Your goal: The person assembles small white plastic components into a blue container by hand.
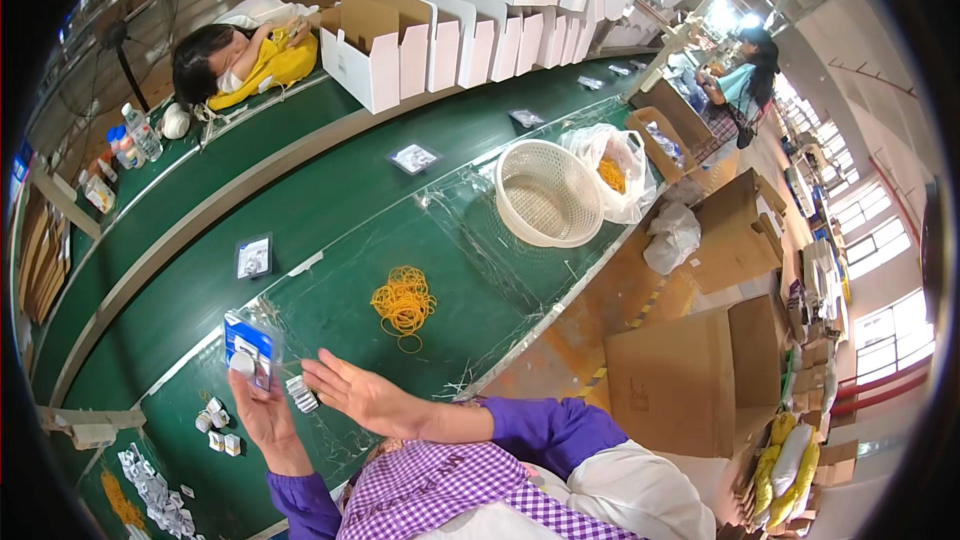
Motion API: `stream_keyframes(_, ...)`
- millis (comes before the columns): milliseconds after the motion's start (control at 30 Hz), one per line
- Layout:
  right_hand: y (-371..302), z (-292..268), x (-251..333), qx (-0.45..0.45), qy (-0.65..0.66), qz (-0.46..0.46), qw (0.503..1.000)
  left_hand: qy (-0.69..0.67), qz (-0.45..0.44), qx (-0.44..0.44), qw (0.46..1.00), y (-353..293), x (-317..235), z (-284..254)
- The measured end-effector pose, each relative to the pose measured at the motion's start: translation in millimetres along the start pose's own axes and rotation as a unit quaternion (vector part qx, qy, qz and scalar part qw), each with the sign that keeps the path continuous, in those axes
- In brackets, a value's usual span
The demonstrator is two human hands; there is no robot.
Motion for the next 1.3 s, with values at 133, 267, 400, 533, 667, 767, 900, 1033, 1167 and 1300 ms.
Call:
stream_keyframes(133,-2,-22,4,0.001,0.018,0.073,0.997,0.386,0.089,0.231,0.889,-37,4,44)
stream_keyframes(267,-21,-45,11,-0.03,-0.044,0.147,0.988,0.534,-0.119,0.275,0.791,-56,11,42)
stream_keyframes(400,-23,-56,-22,-0.047,-0.24,0.256,0.935,0.722,-0.172,0.453,0.494,-71,41,26)
stream_keyframes(533,-15,-77,10,-0.122,-0.268,0.274,0.915,0.542,-0.305,0.252,0.741,-59,57,9)
stream_keyframes(667,-11,-86,9,-0.148,-0.263,0.294,0.907,0.413,-0.3,0.199,0.836,-52,56,-16)
stream_keyframes(767,-6,-90,5,-0.136,-0.307,0.325,0.884,0.358,-0.325,0.151,0.862,-56,55,-29)
stream_keyframes(900,1,-86,-1,-0.128,-0.338,0.321,0.875,0.315,-0.337,0.129,0.878,-58,47,-47)
stream_keyframes(1033,3,-82,-8,-0.147,-0.203,0.267,0.931,0.237,-0.281,0.048,0.929,-56,43,-61)
stream_keyframes(1167,-3,-77,-27,-0.138,-0.248,0.204,0.937,0.199,-0.151,-0.063,0.966,-48,27,-73)
stream_keyframes(1300,-14,-67,-61,-0.081,-0.335,0.276,0.897,0.189,-0.09,-0.108,0.972,-48,13,-87)
Point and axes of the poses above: each hand's wrist, its own y-axis towards the middle knuckle, its own z-axis out of the palm, x = y × z, the point moved 6 cm from there along y, towards the middle knuckle, and after that the axes turned 9 degrees about -y, right-handed, at the moved point
